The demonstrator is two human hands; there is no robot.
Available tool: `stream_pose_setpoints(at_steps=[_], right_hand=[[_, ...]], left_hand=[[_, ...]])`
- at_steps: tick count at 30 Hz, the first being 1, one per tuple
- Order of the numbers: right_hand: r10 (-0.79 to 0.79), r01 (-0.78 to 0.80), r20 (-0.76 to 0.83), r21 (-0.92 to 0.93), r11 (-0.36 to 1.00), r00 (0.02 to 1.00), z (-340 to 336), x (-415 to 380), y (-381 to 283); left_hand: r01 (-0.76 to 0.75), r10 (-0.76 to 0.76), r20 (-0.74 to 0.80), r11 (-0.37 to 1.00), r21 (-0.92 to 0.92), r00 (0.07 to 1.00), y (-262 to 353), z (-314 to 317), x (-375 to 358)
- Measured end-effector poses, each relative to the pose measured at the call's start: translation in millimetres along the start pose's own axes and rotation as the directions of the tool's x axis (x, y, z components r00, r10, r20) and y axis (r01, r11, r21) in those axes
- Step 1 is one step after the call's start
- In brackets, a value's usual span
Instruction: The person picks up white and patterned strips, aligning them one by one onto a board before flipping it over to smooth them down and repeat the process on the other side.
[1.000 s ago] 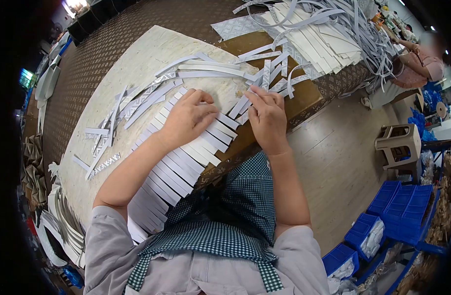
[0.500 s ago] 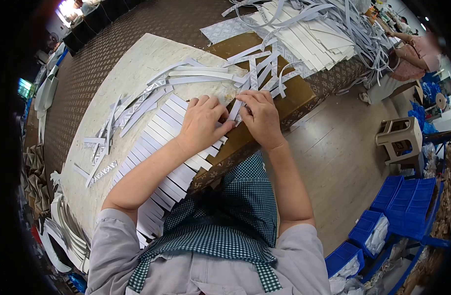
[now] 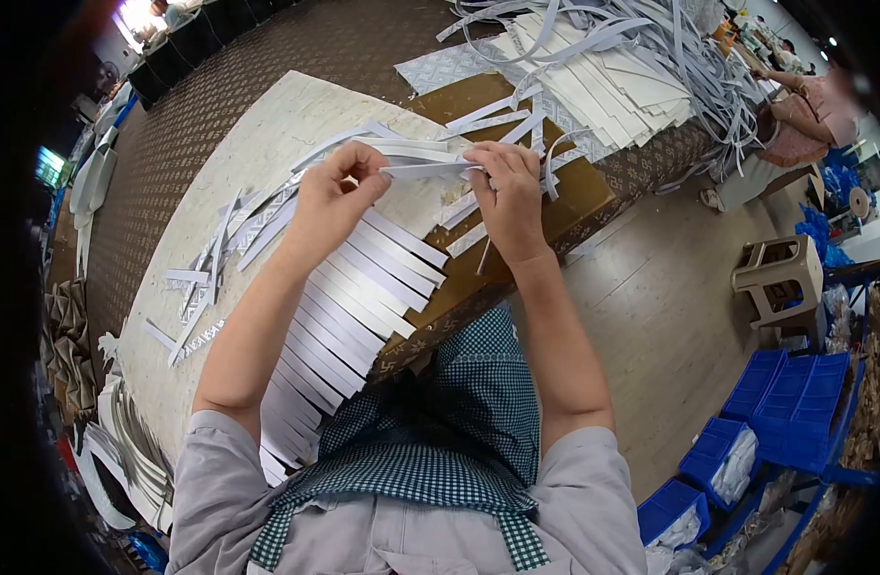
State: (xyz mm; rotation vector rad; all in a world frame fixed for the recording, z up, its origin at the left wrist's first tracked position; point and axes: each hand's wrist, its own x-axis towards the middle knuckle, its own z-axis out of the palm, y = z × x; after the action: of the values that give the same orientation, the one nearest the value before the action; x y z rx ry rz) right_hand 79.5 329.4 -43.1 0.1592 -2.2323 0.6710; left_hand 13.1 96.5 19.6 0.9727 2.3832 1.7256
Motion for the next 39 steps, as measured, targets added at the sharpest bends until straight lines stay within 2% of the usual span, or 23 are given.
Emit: stream_pose_setpoints(at_steps=[2,5,8,11,14,17,20,21,24,29,32,36,39], right_hand=[[0.017,-0.016,-0.019,0.014,1.0,1.0,2,7,-1],[0.028,-0.028,0.024,0.025,0.999,0.999,-5,14,-11],[0.017,-0.017,0.049,0.004,1.0,0.999,-4,15,-18],[-0.01,0.023,0.143,-0.085,0.996,0.99,2,6,-4],[0.011,0.011,0.142,-0.148,0.989,0.99,1,0,13],[0.039,-0.034,0.125,-0.041,0.999,0.991,-12,0,-7],[-0.007,0.009,0.245,-0.007,1.0,0.97,-16,-16,-25],[0.02,0.016,0.324,-0.105,0.994,0.946,-17,-26,-23],[0.035,0.0,0.356,-0.098,0.995,0.934,-22,-30,-10],[0.051,-0.082,0.358,0.07,0.994,0.932,-25,-22,16],[-0.019,-0.03,0.409,0.114,0.993,0.912,-37,-21,19],[0.033,-0.083,0.435,0.096,0.992,0.9,-47,-21,19],[-0.001,0.002,0.432,-0.002,1.0,0.902,-46,-14,23]], left_hand=[[-0.055,0.051,-0.067,0.997,-0.05,0.996,-18,-19,6],[0.229,-0.254,-0.072,0.941,-0.249,0.965,-21,-45,7],[0.304,-0.332,-0.068,0.916,-0.263,0.941,-43,-53,4],[0.305,-0.337,-0.051,0.899,-0.314,0.94,-53,-49,0],[0.273,-0.31,-0.096,0.92,-0.28,0.946,-54,-45,-2],[0.243,-0.318,-0.196,0.912,-0.332,0.928,-58,-52,0],[0.162,-0.307,-0.309,0.894,-0.417,0.9,-64,-64,1],[0.165,-0.318,-0.326,0.893,-0.42,0.89,-64,-68,0],[0.16,-0.308,-0.329,0.9,-0.406,0.893,-68,-75,-5],[0.176,-0.301,-0.305,0.91,-0.376,0.903,-69,-77,-15],[0.18,-0.298,-0.297,0.913,-0.366,0.907,-67,-79,-20],[0.219,-0.34,-0.314,0.906,-0.363,0.886,-62,-79,-26],[0.212,-0.335,-0.303,0.903,-0.373,0.892,-67,-79,-28]])
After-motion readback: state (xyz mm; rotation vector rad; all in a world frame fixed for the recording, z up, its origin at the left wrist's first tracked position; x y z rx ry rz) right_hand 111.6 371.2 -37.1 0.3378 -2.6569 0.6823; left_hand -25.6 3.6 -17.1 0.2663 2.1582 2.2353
